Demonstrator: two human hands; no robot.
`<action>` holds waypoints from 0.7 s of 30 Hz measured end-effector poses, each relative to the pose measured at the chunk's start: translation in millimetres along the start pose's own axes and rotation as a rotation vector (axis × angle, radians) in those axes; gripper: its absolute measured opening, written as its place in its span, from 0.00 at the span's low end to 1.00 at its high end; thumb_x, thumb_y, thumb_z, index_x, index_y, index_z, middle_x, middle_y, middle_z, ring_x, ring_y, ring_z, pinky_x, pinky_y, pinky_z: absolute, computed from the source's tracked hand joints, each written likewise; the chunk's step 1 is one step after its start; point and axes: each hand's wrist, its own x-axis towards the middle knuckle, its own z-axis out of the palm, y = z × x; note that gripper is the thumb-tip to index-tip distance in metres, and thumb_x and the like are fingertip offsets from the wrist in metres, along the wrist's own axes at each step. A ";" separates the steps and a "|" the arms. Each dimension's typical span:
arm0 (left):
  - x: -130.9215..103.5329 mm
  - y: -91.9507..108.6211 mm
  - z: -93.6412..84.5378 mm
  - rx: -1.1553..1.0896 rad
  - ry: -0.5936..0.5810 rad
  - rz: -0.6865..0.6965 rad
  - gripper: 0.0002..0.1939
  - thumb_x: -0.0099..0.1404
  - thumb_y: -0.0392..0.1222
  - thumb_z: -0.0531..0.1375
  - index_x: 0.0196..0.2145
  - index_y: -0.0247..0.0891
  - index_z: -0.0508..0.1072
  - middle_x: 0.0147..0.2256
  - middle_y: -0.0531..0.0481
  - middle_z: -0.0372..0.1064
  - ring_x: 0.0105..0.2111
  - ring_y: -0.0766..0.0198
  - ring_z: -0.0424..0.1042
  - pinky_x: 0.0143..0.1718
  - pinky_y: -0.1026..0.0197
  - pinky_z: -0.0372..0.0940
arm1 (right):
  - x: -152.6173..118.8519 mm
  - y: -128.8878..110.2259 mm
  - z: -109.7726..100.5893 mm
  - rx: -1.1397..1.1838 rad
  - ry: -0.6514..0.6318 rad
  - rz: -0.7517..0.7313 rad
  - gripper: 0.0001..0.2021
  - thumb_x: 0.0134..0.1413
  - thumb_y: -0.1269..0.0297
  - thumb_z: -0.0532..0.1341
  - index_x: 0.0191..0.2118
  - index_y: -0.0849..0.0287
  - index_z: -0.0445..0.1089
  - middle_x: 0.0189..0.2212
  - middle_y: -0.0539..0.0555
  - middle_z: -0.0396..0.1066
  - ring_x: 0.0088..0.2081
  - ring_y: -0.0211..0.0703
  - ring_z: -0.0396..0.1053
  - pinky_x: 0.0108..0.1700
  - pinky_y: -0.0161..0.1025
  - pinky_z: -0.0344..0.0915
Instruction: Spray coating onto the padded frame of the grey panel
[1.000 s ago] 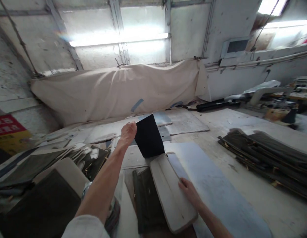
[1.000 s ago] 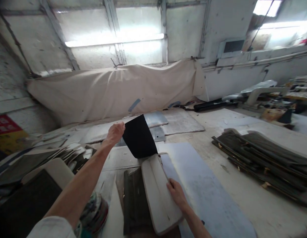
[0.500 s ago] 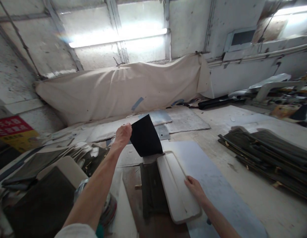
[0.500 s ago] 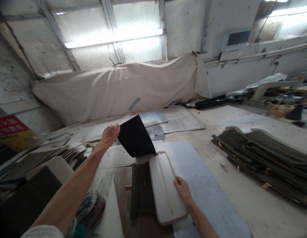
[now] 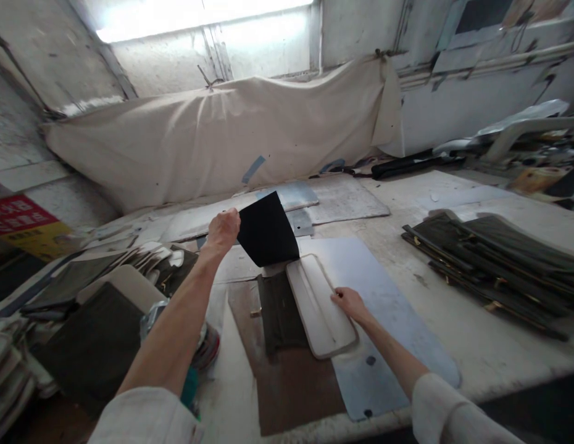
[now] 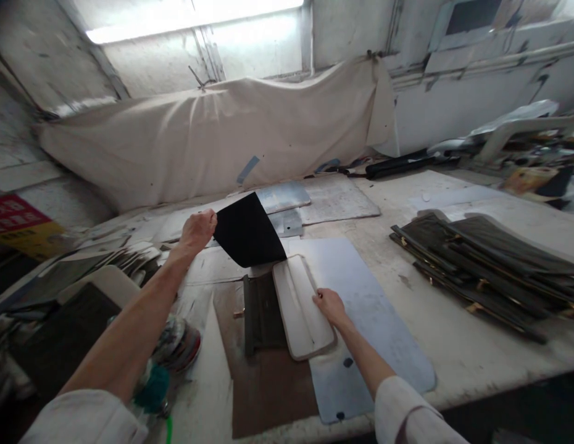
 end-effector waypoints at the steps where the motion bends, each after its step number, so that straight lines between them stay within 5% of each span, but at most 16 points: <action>1: -0.3 0.6 0.9 0.001 -0.003 -0.001 0.20 0.64 0.40 0.39 0.38 0.34 0.69 0.36 0.38 0.72 0.39 0.55 0.72 0.36 0.58 0.63 | 1.5 1.0 -3.3 -0.021 -0.015 -0.003 0.11 0.56 0.58 0.56 0.38 0.61 0.68 0.38 0.52 0.70 0.40 0.41 0.68 0.43 0.46 0.65; 7: -3.2 1.2 3.7 -0.001 -0.002 0.004 0.20 0.64 0.41 0.39 0.38 0.34 0.69 0.36 0.38 0.72 0.38 0.54 0.72 0.36 0.58 0.62 | 6.8 5.1 -9.1 -0.105 -0.052 0.024 0.11 0.56 0.59 0.57 0.39 0.62 0.68 0.38 0.52 0.70 0.38 0.40 0.69 0.42 0.45 0.66; 21: -14.3 -16.2 5.5 -0.032 -0.013 -0.007 0.19 0.65 0.41 0.39 0.38 0.36 0.68 0.34 0.41 0.73 0.36 0.58 0.72 0.34 0.60 0.62 | -7.0 1.3 6.6 -0.188 0.096 0.042 0.12 0.57 0.57 0.55 0.38 0.62 0.66 0.32 0.50 0.69 0.34 0.39 0.68 0.39 0.42 0.65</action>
